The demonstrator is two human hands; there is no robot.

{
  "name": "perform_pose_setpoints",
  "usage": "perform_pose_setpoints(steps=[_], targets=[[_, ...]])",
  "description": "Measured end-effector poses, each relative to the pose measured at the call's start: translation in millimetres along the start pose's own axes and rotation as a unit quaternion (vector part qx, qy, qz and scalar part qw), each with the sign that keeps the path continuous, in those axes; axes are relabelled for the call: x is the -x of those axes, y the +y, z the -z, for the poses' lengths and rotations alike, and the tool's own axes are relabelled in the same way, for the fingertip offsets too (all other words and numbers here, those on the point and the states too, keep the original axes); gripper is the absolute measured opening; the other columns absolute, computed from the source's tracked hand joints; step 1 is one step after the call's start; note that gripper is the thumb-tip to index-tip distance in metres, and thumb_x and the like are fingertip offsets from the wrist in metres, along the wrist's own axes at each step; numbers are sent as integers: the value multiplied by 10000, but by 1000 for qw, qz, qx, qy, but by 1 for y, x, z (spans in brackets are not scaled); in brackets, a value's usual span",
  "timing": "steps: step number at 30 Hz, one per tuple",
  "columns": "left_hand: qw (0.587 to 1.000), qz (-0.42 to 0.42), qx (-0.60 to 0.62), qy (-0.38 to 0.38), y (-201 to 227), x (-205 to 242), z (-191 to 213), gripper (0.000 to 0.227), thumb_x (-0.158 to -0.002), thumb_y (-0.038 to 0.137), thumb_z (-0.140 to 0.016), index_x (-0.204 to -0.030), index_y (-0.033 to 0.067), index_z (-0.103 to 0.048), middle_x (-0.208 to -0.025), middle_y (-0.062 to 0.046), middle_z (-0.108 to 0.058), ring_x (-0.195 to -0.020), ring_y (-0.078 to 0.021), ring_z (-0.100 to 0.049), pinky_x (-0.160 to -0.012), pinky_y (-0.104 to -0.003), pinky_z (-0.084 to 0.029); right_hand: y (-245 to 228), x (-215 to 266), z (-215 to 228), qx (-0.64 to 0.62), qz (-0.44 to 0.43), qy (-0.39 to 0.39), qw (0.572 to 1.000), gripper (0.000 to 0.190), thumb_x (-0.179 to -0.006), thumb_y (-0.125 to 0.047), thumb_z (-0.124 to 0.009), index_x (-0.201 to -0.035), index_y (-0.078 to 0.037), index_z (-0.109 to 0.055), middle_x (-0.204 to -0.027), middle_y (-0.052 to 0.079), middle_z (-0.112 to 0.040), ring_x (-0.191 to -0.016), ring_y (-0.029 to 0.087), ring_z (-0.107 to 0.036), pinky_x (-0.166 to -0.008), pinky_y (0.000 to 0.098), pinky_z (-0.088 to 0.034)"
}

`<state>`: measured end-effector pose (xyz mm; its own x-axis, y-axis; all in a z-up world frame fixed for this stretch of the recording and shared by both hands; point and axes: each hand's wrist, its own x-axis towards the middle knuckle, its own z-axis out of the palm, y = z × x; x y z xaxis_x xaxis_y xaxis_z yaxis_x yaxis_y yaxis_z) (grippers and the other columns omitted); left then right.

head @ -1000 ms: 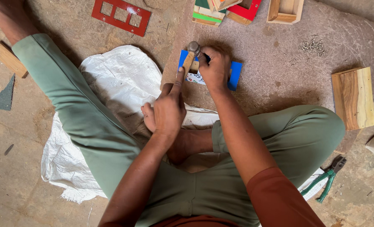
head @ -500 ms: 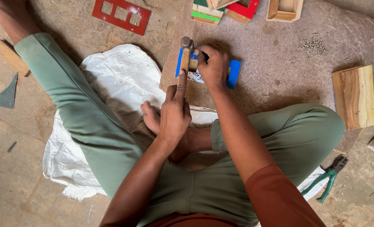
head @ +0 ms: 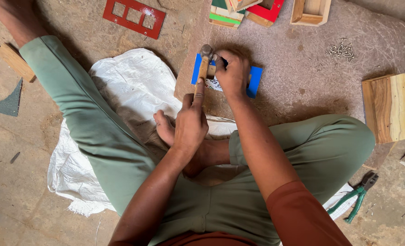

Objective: The person sits on the floor and assembles a small blue wooden frame by hammering nails into it. They pick up nails from the floor, position them, and strike them with a hammer to secure the frame pieces together.

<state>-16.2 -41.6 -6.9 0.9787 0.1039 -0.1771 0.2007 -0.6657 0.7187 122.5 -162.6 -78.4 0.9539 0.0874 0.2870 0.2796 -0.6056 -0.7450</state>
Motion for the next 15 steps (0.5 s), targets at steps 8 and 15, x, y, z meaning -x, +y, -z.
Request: perform_pose_setpoints(steps=[8, 15], targets=[[998, -45, -4, 33, -2, 4, -2, 801, -864, -86, -545, -1612, 91, -319, -1198, -276, -564, -906, -461, -658, -800, -531, -532, -1, -1, 1, 23, 6, 0, 1000, 46, -870, -77, -744, -889, -40, -763, -865, 176, -724, -802, 383, -689, -742, 458, -526], [996, -67, 11, 55, -11, 4, -2, 841, -837, -75, -555, -1618, 87, -289, -1210, -280, -562, -914, -462, -657, -797, -522, -540, -2, 1, 0, 4, -39, -18, 999, 69, -887, -107, -751, -903, -42, -768, -842, 160, -734, -732, 341, -700, -692, 436, -523]])
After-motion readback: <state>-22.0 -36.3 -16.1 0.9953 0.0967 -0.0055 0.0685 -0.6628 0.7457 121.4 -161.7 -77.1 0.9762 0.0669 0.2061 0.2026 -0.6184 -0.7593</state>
